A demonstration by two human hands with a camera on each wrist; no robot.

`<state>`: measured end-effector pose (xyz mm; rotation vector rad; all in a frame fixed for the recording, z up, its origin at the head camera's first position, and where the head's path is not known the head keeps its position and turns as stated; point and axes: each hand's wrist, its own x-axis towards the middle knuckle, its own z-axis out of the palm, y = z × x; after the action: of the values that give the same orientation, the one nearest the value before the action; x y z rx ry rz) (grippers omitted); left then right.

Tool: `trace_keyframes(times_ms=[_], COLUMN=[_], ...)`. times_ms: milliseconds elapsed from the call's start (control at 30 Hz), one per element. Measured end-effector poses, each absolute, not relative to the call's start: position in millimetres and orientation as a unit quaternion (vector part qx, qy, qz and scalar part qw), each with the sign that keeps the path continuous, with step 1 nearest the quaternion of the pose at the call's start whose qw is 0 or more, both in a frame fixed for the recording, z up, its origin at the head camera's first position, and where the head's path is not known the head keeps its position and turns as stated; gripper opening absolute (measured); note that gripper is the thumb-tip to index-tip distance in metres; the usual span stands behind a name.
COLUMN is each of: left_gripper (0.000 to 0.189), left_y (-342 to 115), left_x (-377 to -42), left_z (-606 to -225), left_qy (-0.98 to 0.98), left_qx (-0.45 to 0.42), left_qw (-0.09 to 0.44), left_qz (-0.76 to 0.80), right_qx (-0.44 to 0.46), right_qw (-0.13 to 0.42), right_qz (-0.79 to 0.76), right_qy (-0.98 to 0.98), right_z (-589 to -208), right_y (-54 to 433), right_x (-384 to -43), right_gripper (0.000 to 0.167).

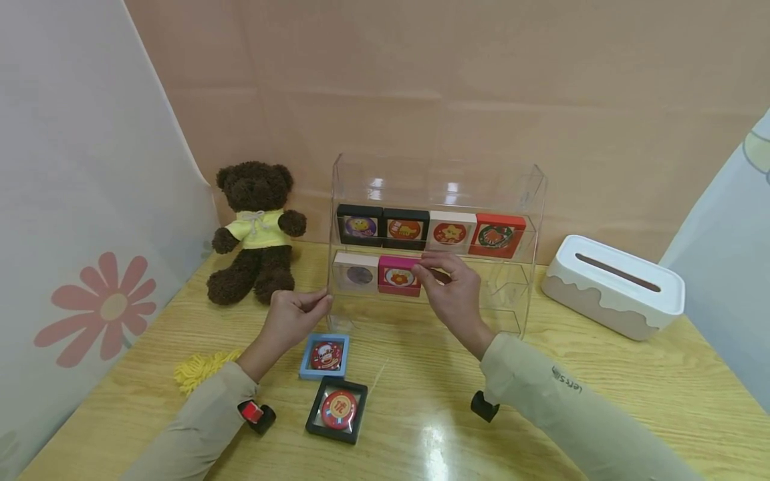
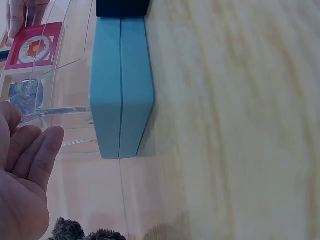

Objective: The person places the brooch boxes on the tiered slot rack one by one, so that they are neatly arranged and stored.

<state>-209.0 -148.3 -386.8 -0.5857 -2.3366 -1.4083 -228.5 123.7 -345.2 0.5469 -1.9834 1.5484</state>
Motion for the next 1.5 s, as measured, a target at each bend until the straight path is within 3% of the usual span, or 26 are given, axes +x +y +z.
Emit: trace_keyframes(times_ms=[267, 633, 933, 1167, 1500], left_gripper=[0.018, 0.018, 0.018, 0.017, 0.017], left_y=[-146, -148, -148, -147, -147], left_x=[-209, -210, -210, -209, -209], left_z=[-387, -387, -387, -385, -386], left_qy=[-0.823, -0.825, -0.826, -0.826, -0.831], left_qx=[-0.200, -0.210, -0.211, -0.210, -0.213], left_qw=[0.176, 0.187, 0.188, 0.187, 0.190], left_qz=[-0.502, -0.490, -0.487, -0.488, -0.478], right_qx=[0.192, 0.223, 0.242, 0.267, 0.309], right_qw=[0.326, 0.328, 0.171, 0.085, -0.083], right_qz=[0.534, 0.556, 0.582, 0.568, 0.492], right_qy=[-0.756, -0.731, -0.758, -0.774, -0.810], right_z=[-314, -311, -329, -354, -378], right_y=[118, 106, 97, 94, 87], right_x=[-204, -183, -168, -164, -147], right_gripper=[0.007, 0.003, 0.003, 0.008, 0.036])
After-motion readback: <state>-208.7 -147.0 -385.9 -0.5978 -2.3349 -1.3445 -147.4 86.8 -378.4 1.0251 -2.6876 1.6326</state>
